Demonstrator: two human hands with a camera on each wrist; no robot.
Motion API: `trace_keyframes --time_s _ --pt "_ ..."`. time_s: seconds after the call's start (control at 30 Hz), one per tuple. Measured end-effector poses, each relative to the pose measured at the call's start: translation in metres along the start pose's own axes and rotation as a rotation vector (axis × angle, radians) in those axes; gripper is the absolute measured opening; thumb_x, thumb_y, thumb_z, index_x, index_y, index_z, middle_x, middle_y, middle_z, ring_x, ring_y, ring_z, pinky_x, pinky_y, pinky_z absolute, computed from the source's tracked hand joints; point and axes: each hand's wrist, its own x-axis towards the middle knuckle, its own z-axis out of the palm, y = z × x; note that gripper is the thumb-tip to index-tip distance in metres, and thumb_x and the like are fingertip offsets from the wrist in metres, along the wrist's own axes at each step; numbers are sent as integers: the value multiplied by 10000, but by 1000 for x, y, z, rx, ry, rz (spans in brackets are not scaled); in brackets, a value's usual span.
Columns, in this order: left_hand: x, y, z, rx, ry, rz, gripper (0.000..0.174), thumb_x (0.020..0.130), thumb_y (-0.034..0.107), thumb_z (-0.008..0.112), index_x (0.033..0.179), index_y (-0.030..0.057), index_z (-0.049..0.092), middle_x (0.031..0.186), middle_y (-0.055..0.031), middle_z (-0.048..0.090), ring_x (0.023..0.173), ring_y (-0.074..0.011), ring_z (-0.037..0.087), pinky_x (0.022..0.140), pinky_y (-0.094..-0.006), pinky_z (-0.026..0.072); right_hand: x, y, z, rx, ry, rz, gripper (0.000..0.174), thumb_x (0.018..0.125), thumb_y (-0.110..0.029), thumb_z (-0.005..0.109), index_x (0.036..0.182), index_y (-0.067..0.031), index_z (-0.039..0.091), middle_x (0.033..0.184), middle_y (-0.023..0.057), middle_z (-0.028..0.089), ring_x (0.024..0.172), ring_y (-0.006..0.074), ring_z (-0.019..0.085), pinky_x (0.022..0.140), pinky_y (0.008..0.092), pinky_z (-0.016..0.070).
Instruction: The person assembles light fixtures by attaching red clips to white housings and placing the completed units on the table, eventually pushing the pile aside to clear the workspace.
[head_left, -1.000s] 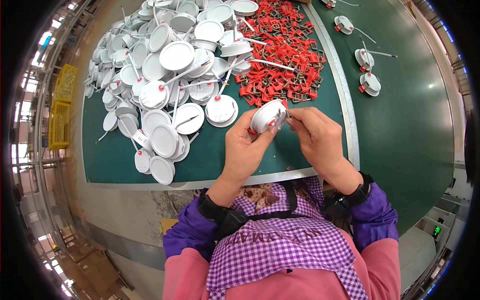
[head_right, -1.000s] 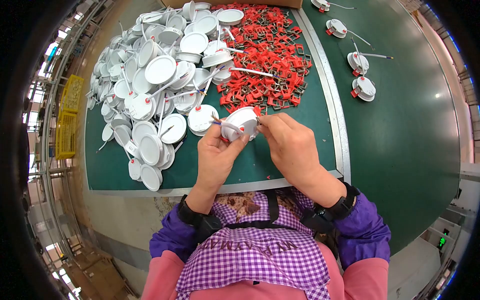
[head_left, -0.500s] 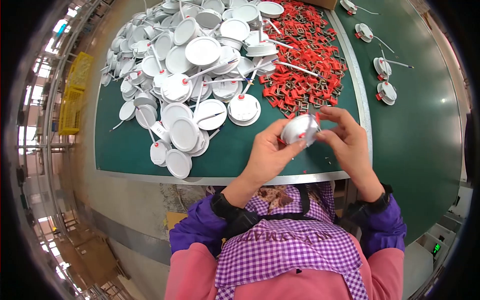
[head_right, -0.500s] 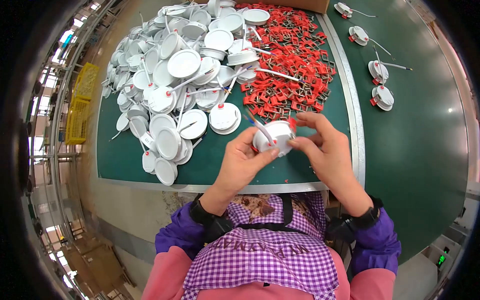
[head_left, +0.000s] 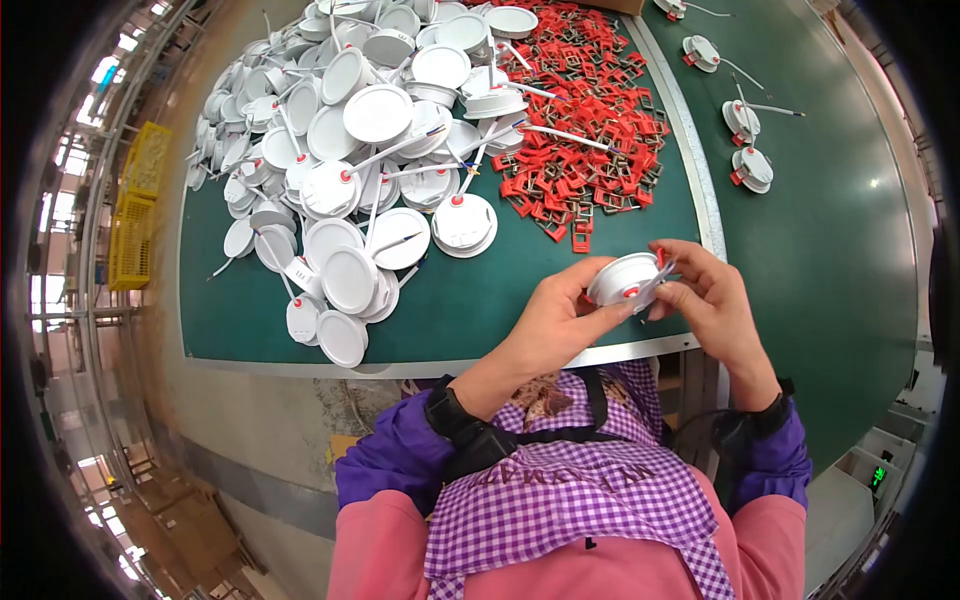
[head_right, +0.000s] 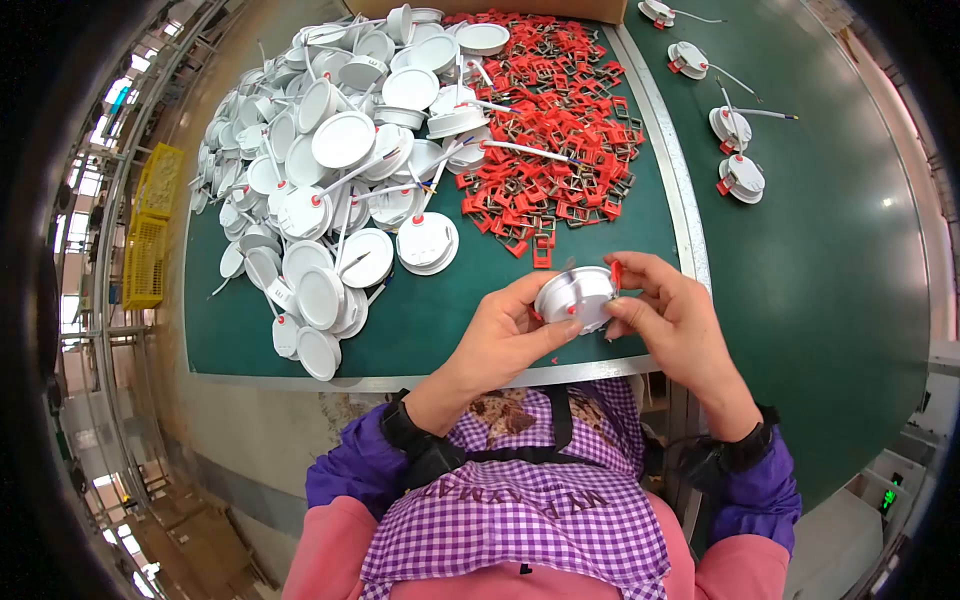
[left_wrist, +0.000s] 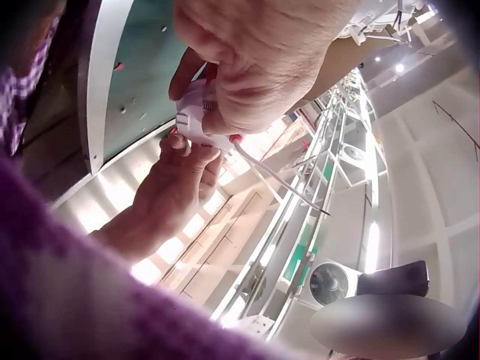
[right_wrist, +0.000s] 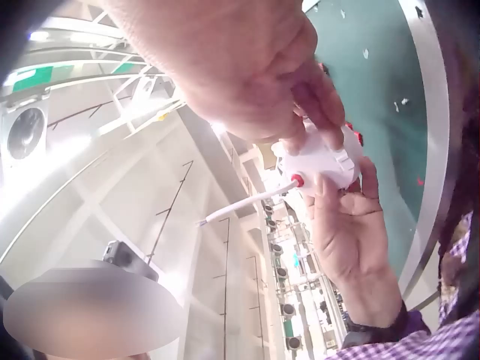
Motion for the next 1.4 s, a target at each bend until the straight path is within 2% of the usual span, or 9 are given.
trace_keyframes --time_s 0.17,0.27,0.33,0.43,0.67,0.97,1.17,1.33,1.4 --pt "3 19 -36 1036 426 539 486 826 153 663 1252 -3 488 1175 -160 566 1035 -268 570 870 -354 453 13 14 -84 -235 320 -75 324 866 -98 597 1155 45 561 975 87 607 675 92 588 588 234 494" --pt "2 26 -70 1209 665 591 471 827 111 633 1250 -23 476 1183 -198 538 1074 -331 527 911 -367 422 14 25 -148 -335 432 53 326 860 -130 607 1148 21 579 960 81 631 665 125 607 573 239 482" --pt "7 22 -83 1414 758 595 458 813 68 614 1234 -44 471 1170 -216 522 1113 -358 466 957 -394 375 16 23 -149 -1157 711 -134 289 858 -127 601 1126 -19 596 971 93 643 727 194 631 617 282 494" --pt "15 11 -89 1382 732 483 482 797 49 611 1243 -49 457 1136 -223 514 1116 -362 429 956 -417 350 23 -5 -80 -1066 799 -310 256 837 -72 571 1088 -48 608 1030 111 624 824 264 630 697 326 502" --pt "13 18 -79 1429 700 455 274 751 30 643 998 -40 545 991 -170 540 998 -346 469 863 -425 383 63 10 19 -1232 -19 -819 194 763 -45 551 948 -57 607 1106 115 556 963 281 570 789 345 487" --pt "-4 12 -59 427 641 557 98 951 97 483 998 12 487 1011 -69 578 858 -111 534 778 -224 413 71 18 29 -1190 -121 -872 81 778 -76 572 848 -40 551 1020 103 570 887 261 568 745 351 484" --pt "-4 21 -45 -285 415 250 347 886 55 585 1199 -8 450 1074 -92 571 1009 -154 560 877 -303 468 63 11 25 -209 9 -163 133 802 -47 602 903 18 542 713 86 609 589 115 572 551 274 458" --pt "0 19 -36 -339 345 129 468 844 15 622 1260 -50 418 1148 -142 573 1062 -187 564 913 -324 467 58 -6 32 -439 181 -180 89 791 -50 608 858 2 582 700 86 612 602 136 600 549 285 463" --pt "1 18 -28 -252 371 130 450 837 6 627 1241 -51 438 1122 -136 586 1030 -185 582 897 -320 478 59 -3 38 -656 279 -527 83 778 -48 616 850 -13 595 712 111 606 633 231 617 563 320 469"
